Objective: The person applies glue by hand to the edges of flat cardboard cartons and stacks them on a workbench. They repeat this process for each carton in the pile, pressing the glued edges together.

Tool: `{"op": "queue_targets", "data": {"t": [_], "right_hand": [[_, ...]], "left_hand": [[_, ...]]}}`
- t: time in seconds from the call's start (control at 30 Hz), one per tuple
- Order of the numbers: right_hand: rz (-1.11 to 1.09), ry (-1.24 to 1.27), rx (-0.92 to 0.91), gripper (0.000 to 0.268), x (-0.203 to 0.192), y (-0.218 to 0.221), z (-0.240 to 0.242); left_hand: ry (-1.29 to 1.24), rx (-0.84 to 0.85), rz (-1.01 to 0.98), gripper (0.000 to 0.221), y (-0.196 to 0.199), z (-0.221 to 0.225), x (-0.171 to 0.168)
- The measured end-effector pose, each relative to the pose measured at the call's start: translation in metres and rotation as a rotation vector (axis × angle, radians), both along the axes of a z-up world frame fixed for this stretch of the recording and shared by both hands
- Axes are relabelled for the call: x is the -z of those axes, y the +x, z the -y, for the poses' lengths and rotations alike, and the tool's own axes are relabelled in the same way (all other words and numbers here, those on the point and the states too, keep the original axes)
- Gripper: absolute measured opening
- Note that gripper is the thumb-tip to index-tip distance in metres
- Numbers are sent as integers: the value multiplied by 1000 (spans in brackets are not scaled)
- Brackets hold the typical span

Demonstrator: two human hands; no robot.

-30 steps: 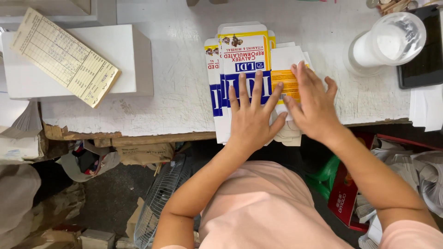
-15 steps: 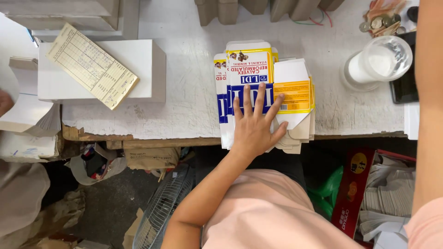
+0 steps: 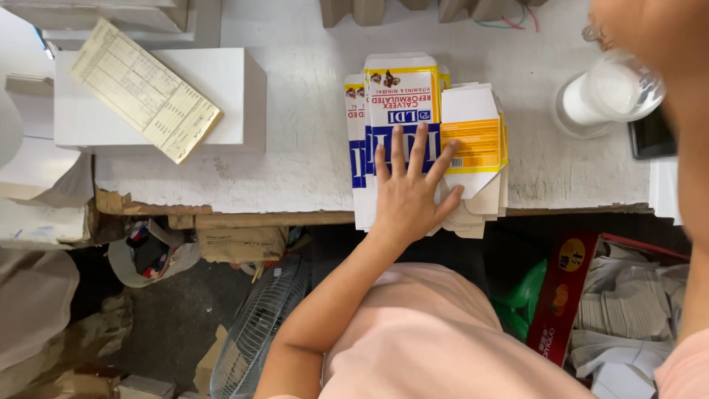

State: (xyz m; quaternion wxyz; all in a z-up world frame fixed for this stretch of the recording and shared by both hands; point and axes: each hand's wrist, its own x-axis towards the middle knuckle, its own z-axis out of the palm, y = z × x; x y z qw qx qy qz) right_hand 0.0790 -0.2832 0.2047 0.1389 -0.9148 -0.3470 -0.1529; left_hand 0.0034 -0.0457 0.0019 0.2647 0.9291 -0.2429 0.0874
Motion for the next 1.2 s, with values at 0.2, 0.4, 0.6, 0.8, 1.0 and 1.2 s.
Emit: {"op": "queue_targets", "data": {"t": [0.2,0.4,0.6,0.8,1.0,1.2], "right_hand": [[-193,108,31,43,69,-81,-62],[-297,159,276,73,169,-101,-51],[-261,98,334,81,163,-98,-55],[-382,309,325,89,153,-87,-45],[-450,472,259,48,168,-62,-20],[-291,221,239,38,169,-50,-25]], "left_hand": [[-55,48,-112,59,6,-4,-8],[-304,140,-235,55,1,-27,-20],[-677,36,-444,58,-10,-64,-36],[-272,80,-128,76,1,-48,-14],[-48,101,-103,83,-1,-47,2],[-54,92,-118,86,0,-46,1]]}}
